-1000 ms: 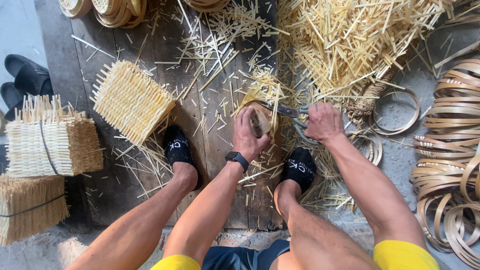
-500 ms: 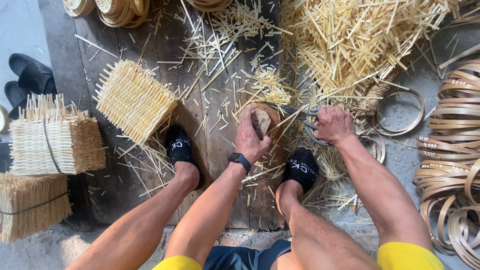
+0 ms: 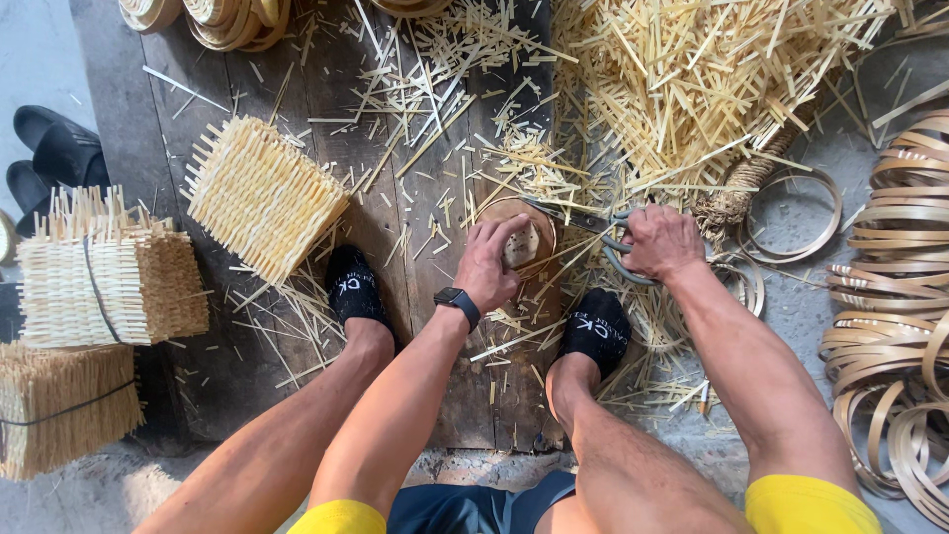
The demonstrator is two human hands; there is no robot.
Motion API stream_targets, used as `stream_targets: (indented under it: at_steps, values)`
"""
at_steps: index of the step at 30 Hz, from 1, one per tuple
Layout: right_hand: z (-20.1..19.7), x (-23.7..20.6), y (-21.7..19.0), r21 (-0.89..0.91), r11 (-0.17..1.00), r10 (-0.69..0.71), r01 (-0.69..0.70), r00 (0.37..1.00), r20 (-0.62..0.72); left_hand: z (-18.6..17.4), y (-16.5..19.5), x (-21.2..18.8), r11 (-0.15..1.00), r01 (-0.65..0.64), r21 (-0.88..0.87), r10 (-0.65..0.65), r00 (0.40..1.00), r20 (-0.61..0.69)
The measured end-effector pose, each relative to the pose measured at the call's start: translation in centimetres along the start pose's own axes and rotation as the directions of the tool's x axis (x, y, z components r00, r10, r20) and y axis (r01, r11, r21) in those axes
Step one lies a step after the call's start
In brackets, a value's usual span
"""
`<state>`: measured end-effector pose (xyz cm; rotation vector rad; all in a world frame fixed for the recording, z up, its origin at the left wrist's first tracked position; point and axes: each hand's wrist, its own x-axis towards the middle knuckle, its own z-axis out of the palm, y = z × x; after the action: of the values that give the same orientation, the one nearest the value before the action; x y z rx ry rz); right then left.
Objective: The person sits on a wooden platform assembling woven bamboo basket panels. They press a woven bamboo mat into a round bamboo rim, trim protruding bamboo strips with scissors, and set finished pieces aside with other completed baskets.
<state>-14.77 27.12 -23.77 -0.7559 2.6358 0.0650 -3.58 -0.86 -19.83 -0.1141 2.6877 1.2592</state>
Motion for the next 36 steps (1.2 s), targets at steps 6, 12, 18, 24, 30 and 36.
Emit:
stream_targets:
  at_steps: [6, 12, 18, 24, 30, 36]
  values:
    - [-0.8, 0.4, -1.7, -0.052, 0.994, -0.108, 0.101, 0.982, -0.152, -0.4, 0.3, 0.5, 0.989, -0.126, 0.074, 0.117, 0.986, 0.120]
    - [-1.0, 0.0, -1.3, 0.062, 0.997, 0.023, -0.036, 0.981, 0.195, -0.8, 0.0, 0.5, 0.996, -0.086, 0.013, 0.084, 0.988, 0.132]
    - [-0.5, -0.2, 0.6, 0.277, 0.882, 0.386, -0.380, 0.922, 0.035, -0.6, -2.8, 2.2, 0.930, 0.039, -0.364, -0.005, 0.996, 0.093]
    - [-1.3, -0.3, -2.1, 0.205, 0.868, 0.485, -0.452, 0.858, -0.166, 1.0, -4.6, 5.1, 0.875, 0.473, -0.104, -0.477, 0.879, -0.022]
    - [-2.2, -0.4, -8.3, 0.885, 0.369, 0.176, -0.284, 0.956, 0.234, 2.3, -4.7, 5.3, 0.810, 0.545, -0.216, -0.512, 0.838, 0.191]
    - [-1.9, -0.4, -8.4, 0.940, 0.277, 0.121, -0.199, 0.978, 0.172, 3.4, -4.7, 3.0, 0.769, 0.430, -0.473, -0.323, 0.900, 0.292]
